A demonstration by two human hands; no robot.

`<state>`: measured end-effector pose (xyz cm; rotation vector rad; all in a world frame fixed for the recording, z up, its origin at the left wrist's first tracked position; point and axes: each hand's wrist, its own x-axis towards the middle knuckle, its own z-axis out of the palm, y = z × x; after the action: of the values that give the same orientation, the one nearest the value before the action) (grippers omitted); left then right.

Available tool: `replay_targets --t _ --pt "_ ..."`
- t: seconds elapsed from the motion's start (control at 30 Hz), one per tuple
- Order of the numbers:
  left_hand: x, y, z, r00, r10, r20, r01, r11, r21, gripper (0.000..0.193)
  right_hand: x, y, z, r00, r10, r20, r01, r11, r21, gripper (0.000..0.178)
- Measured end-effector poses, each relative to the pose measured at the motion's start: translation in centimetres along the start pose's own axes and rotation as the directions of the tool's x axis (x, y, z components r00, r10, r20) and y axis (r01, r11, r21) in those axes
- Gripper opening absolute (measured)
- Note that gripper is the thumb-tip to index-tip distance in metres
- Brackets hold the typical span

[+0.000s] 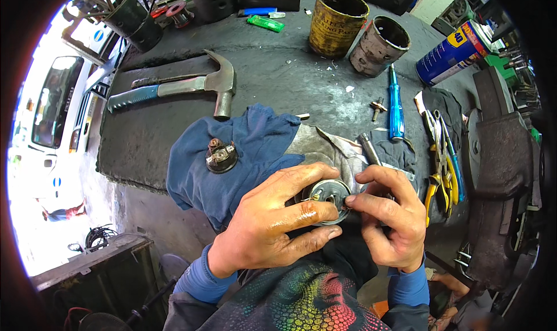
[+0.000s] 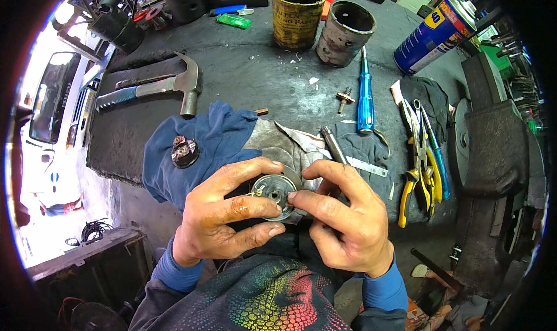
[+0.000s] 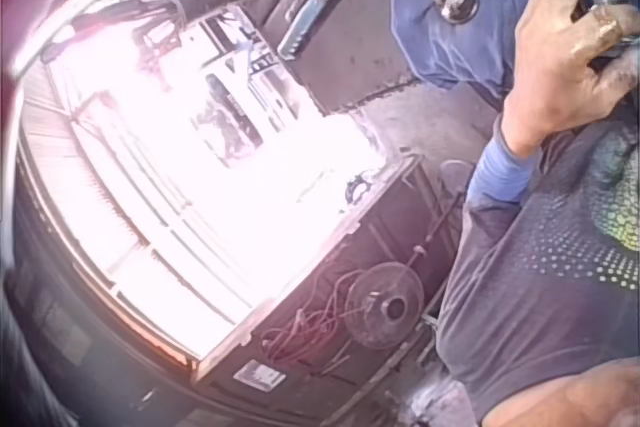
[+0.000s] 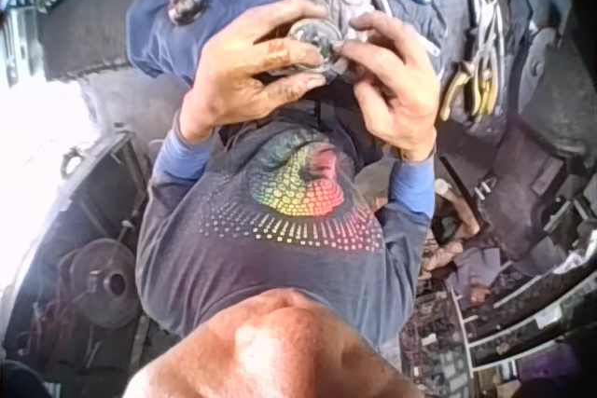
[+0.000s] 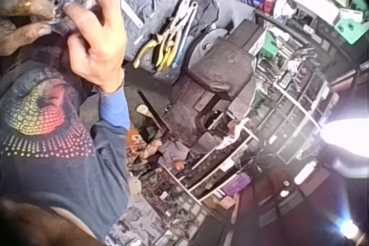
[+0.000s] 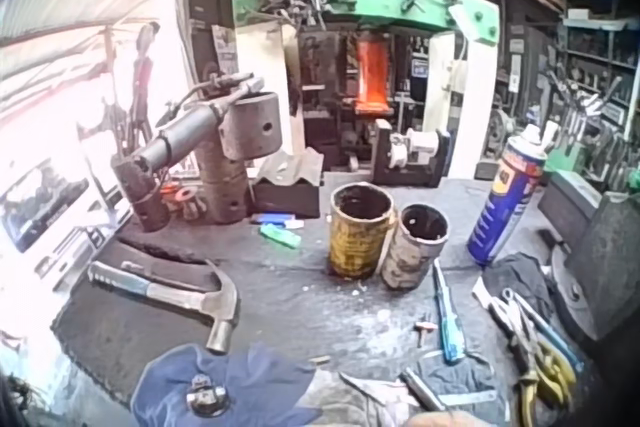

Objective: The person secures a cylindrical metal part in a vise, operates a red press machine to press down on the part, then removes the part and inspects it on a workbench. The person also retrieves pliers from a tool rack.

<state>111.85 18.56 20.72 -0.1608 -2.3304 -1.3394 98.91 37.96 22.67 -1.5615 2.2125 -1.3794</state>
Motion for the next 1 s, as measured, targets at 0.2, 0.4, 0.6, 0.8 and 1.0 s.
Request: replay_targets --t 0.2,0.4,0.6,0.8,1.0 --pt "-0.1 0.2 -0.1 1.000 -0.002 0.026 0.001 0.999 0.038 0.035 1.3 0.8 -1.3 0.981 -0.118 0.156 0.138 0.983 -0.124 0.044" --pt "0.2 0.7 -0.4 0.998 0.006 0.065 -0.011 0.997 0.082 0.032 2.4 -0.1 -2.1 0.973 0.045 0.228 -0.054 0.998 0.033 0.040" --pt "0.2 1.0 -0.4 0.997 -0.024 0.072 0.015 0.993 0.119 0.033 3.2 -0.1 -2.7 0.940 0.029 0.340 -0.048 0.998 0.049 0.040" --pt "0.4 1.1 -0.5 0.995 -0.017 0.096 0.002 0.988 0.156 0.035 4.1 -0.6 -3.1 0.930 -0.023 0.367 0.087 0.983 -0.159 0.043" --pt "-0.1 0.5 -1.1 0.956 -0.284 0.069 0.290 0.895 -0.339 0.051 3.5 -0.3 -3.0 0.947 0.028 0.319 -0.031 1.000 0.004 0.046"
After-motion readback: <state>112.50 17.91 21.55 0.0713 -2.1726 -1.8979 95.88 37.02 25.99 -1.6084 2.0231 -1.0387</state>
